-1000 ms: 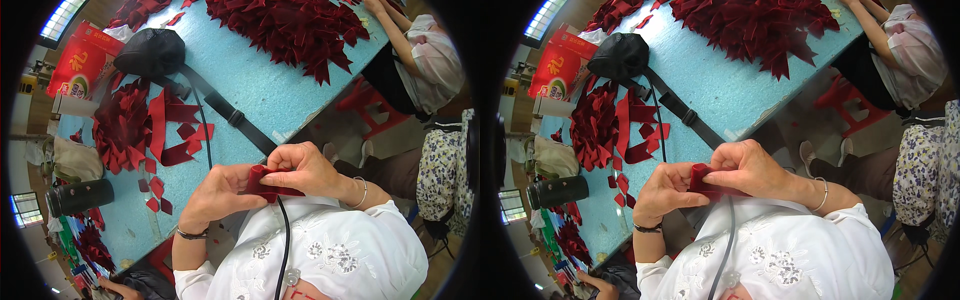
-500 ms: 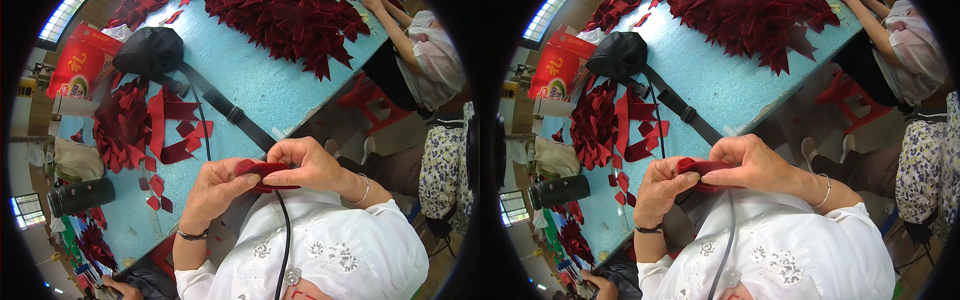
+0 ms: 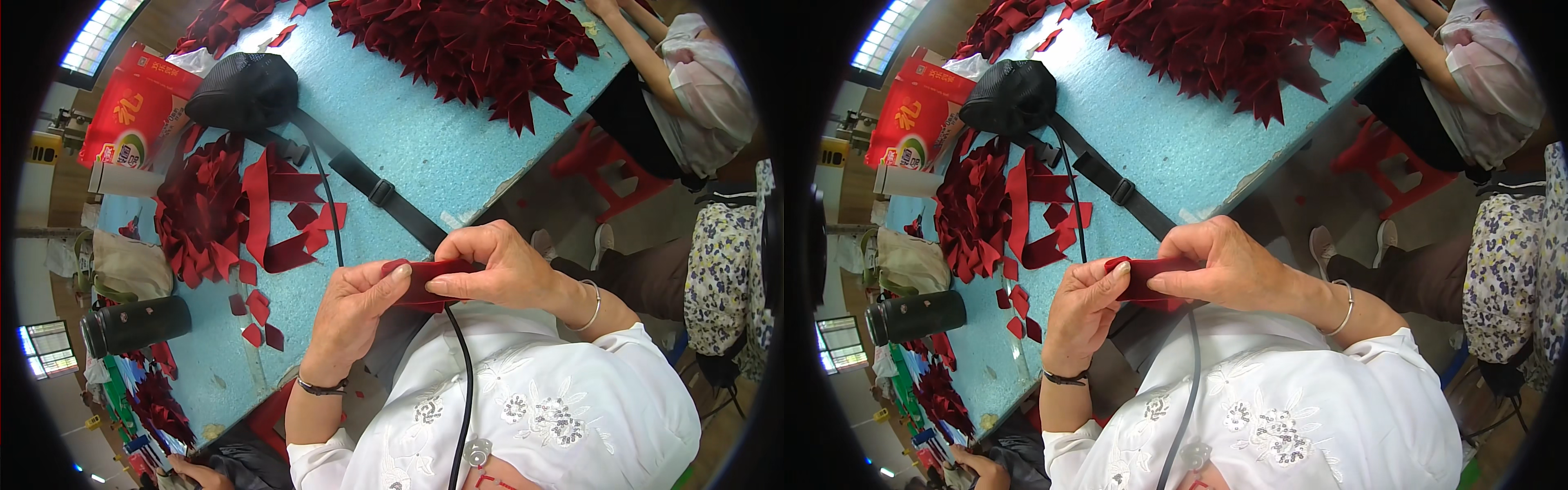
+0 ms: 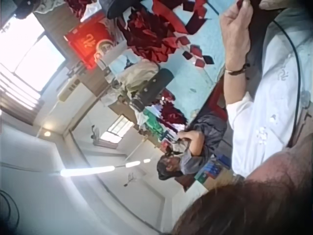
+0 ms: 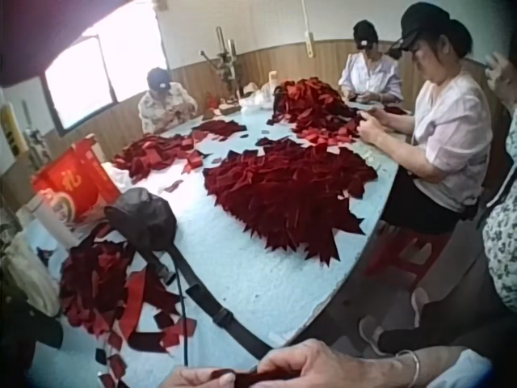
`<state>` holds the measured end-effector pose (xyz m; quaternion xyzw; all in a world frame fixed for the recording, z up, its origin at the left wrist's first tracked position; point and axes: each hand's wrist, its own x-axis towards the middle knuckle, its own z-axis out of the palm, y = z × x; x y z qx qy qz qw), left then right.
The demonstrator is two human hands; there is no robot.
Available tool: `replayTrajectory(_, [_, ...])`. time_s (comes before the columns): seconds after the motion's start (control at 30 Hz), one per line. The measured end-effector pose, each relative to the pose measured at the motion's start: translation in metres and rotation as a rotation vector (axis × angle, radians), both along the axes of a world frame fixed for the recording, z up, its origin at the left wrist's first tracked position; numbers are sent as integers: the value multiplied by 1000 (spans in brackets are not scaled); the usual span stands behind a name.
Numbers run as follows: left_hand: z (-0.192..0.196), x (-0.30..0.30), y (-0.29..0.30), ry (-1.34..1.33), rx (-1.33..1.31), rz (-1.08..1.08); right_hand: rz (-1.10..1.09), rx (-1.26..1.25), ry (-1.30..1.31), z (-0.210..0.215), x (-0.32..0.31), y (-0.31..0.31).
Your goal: The person folds, wraps, and pinches a fabric ribbon strip by hand into a bow.
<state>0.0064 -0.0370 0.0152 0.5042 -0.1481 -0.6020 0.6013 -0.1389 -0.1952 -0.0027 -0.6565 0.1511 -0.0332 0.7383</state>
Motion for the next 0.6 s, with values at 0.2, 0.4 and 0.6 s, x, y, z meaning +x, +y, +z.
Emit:
replayTrajectory(0.2, [1,-2,-1,-56,-8,-6,-2,51,14,2,0,0])
replayTrajectory(0.4, [8,-4,-7,-135,49,-20,16,11,-12,1,3,-2])
replayTrajectory(0.6, [7,8,-3,-238,-2,57,-33,354,-141,-21,-2,-9])
